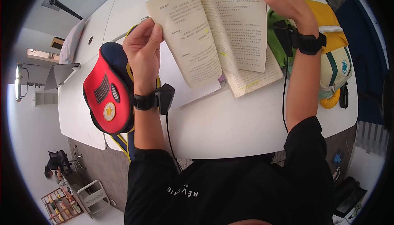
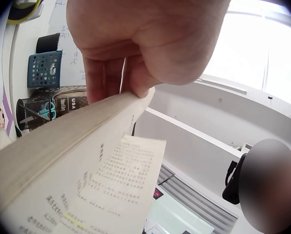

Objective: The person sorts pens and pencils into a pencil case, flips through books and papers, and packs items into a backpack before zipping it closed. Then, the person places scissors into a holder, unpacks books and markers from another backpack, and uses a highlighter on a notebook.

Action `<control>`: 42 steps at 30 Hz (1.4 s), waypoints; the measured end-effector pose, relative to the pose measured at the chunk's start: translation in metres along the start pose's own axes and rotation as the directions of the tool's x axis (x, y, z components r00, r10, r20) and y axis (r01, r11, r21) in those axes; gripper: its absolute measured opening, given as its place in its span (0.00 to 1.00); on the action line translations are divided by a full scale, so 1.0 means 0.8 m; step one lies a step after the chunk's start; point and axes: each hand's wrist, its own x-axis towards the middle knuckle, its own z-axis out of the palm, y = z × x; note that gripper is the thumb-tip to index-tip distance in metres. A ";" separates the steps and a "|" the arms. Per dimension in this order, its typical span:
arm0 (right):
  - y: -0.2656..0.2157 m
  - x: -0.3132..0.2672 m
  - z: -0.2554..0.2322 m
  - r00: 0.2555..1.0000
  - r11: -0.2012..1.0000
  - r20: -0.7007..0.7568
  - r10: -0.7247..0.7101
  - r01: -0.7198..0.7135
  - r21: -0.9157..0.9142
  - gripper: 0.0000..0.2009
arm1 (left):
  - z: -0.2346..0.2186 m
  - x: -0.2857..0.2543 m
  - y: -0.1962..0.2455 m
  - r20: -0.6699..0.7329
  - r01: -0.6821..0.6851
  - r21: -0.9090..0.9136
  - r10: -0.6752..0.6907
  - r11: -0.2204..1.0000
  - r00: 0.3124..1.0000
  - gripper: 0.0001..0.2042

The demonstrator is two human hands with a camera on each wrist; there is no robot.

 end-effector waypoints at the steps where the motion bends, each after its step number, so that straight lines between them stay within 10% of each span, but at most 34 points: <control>1: 0.013 0.003 0.003 0.996 0.991 -0.037 -0.080 0.084 0.108 0.17 | 0.000 0.000 0.000 0.003 -0.004 -0.001 0.004 1.000 1.000 0.11; 9: -0.002 -0.001 -0.004 0.994 0.927 -0.016 -0.108 0.107 0.358 0.22 | -0.001 0.001 0.001 -0.031 0.023 0.043 -0.022 0.999 0.999 0.12; 14: 0.003 -0.001 0.000 0.995 0.995 -0.026 -0.092 0.093 0.024 0.11 | 0.002 0.001 0.002 -0.003 0.027 0.027 -0.027 0.999 1.000 0.12; 42: 0.007 0.002 -0.003 0.993 0.993 -0.007 -0.116 0.116 -0.011 0.14 | 0.006 -0.001 0.003 -0.012 0.062 0.039 -0.062 0.997 0.998 0.13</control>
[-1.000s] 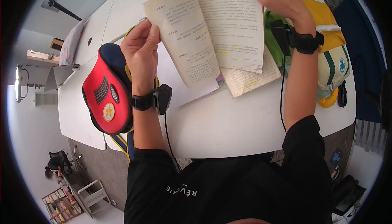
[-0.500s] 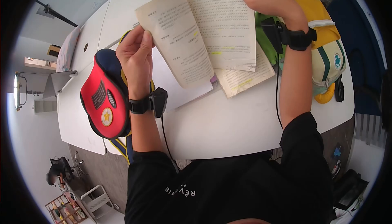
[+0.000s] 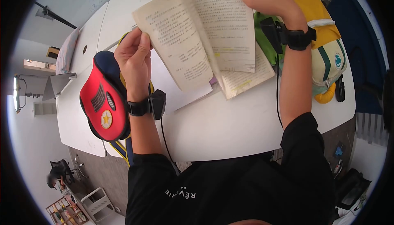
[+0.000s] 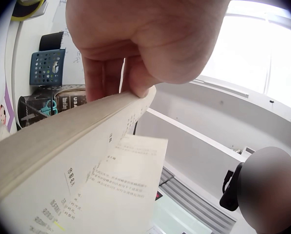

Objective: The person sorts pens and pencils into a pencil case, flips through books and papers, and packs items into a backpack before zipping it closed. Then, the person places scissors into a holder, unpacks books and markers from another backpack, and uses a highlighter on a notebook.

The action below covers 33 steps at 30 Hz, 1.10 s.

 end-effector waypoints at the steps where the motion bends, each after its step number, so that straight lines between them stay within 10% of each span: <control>1: 0.000 0.000 -0.002 1.000 0.999 -0.002 0.009 -0.009 0.037 0.15 | -0.001 -0.001 -0.001 -0.005 0.005 0.004 -0.005 1.000 1.000 0.13; 8: -0.004 -0.004 0.002 0.998 0.928 -0.052 0.035 -0.013 0.373 0.26 | -0.001 0.000 -0.001 0.008 -0.022 -0.006 0.022 1.000 1.000 0.13; 12: -0.011 -0.002 -0.001 0.995 0.931 -0.055 0.085 -0.060 0.361 0.22 | -0.003 0.001 -0.001 0.000 -0.019 -0.032 0.019 0.999 1.000 0.13; 14: -0.018 -0.003 -0.010 0.999 0.997 0.012 0.045 -0.045 0.063 0.16 | -0.009 0.001 -0.003 0.011 -0.021 -0.027 0.021 0.999 1.000 0.13; 33: 0.001 0.002 0.001 0.998 0.998 -0.001 -0.055 0.055 0.034 0.15 | -0.006 0.003 -0.004 0.029 -0.037 -0.025 0.038 0.999 0.999 0.12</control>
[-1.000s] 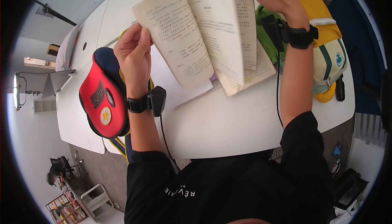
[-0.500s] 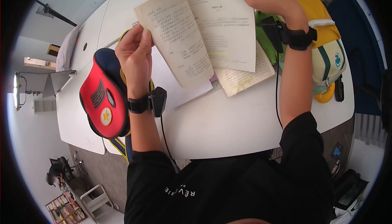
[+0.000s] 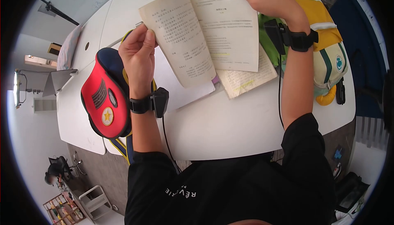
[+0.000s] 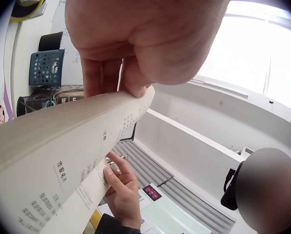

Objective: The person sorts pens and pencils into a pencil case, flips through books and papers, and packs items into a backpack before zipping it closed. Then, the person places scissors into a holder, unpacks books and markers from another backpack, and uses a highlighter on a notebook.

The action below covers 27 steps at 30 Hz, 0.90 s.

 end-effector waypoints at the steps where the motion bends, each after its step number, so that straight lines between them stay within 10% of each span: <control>1: -0.002 0.000 0.000 0.999 0.999 0.012 0.047 -0.047 0.018 0.15 | 0.000 0.000 0.001 -0.005 0.000 0.002 0.000 1.000 1.000 0.12; 17: -0.003 0.000 0.000 1.000 0.951 0.005 0.012 -0.013 0.308 0.19 | -0.004 -0.002 -0.003 -0.022 0.010 0.008 -0.010 1.000 1.000 0.13; 27: -0.005 -0.001 0.006 0.997 0.996 0.012 0.077 -0.077 -0.053 0.14 | -0.003 -0.001 0.000 -0.005 0.004 -0.005 -0.004 1.000 1.000 0.13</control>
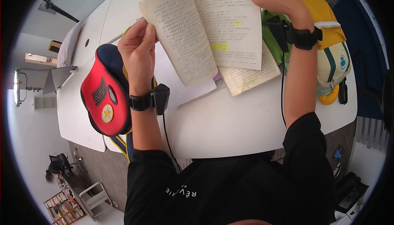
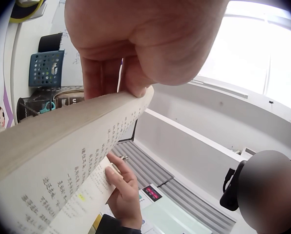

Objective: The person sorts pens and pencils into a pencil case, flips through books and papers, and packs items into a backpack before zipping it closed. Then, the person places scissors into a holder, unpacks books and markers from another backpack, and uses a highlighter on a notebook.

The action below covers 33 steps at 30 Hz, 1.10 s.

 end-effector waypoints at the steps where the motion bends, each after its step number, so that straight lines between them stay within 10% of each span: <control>1: 0.000 0.000 0.001 1.000 0.999 -0.006 0.008 -0.008 0.032 0.15 | -0.001 -0.001 0.000 0.001 0.002 0.001 -0.002 1.000 1.000 0.13; 6: 0.008 -0.001 -0.001 0.996 0.996 -0.034 -0.078 0.079 0.036 0.16 | 0.007 -0.001 0.003 -0.004 0.015 0.049 -0.015 0.999 1.000 0.13; 12: -0.008 -0.002 -0.005 0.983 0.985 0.078 0.165 -0.168 0.035 0.16 | 0.001 0.000 -0.001 -0.017 0.011 0.024 -0.011 1.000 1.000 0.13; 15: -0.006 -0.003 -0.007 1.000 1.000 0.012 -0.022 0.023 -0.007 0.16 | 0.005 -0.001 0.001 0.013 -0.004 0.018 0.003 1.000 1.000 0.13; 18: -0.009 -0.003 -0.015 0.981 0.987 0.115 0.159 -0.156 -0.033 0.15 | 0.010 -0.001 0.003 0.007 0.006 0.023 -0.006 1.000 1.000 0.13; 20: 0.008 0.001 -0.002 0.998 0.997 -0.003 -0.071 0.071 0.006 0.14 | 0.011 0.000 0.003 -0.001 -0.002 0.019 0.002 1.000 1.000 0.13; 24: 0.008 0.001 0.000 0.997 0.993 0.037 0.071 -0.074 0.087 0.18 | 0.003 -0.002 -0.001 -0.019 0.018 0.034 -0.017 0.999 1.000 0.13; 27: 0.024 0.005 0.006 0.964 0.953 -0.156 -0.214 0.242 0.183 0.26 | 0.005 -0.002 -0.001 -0.006 0.021 0.029 -0.021 0.999 1.000 0.13; 33: 0.007 0.002 -0.018 0.999 0.942 0.040 -0.006 -0.008 0.335 0.32 | 0.003 -0.001 0.000 -0.001 0.002 0.019 -0.002 1.000 1.000 0.13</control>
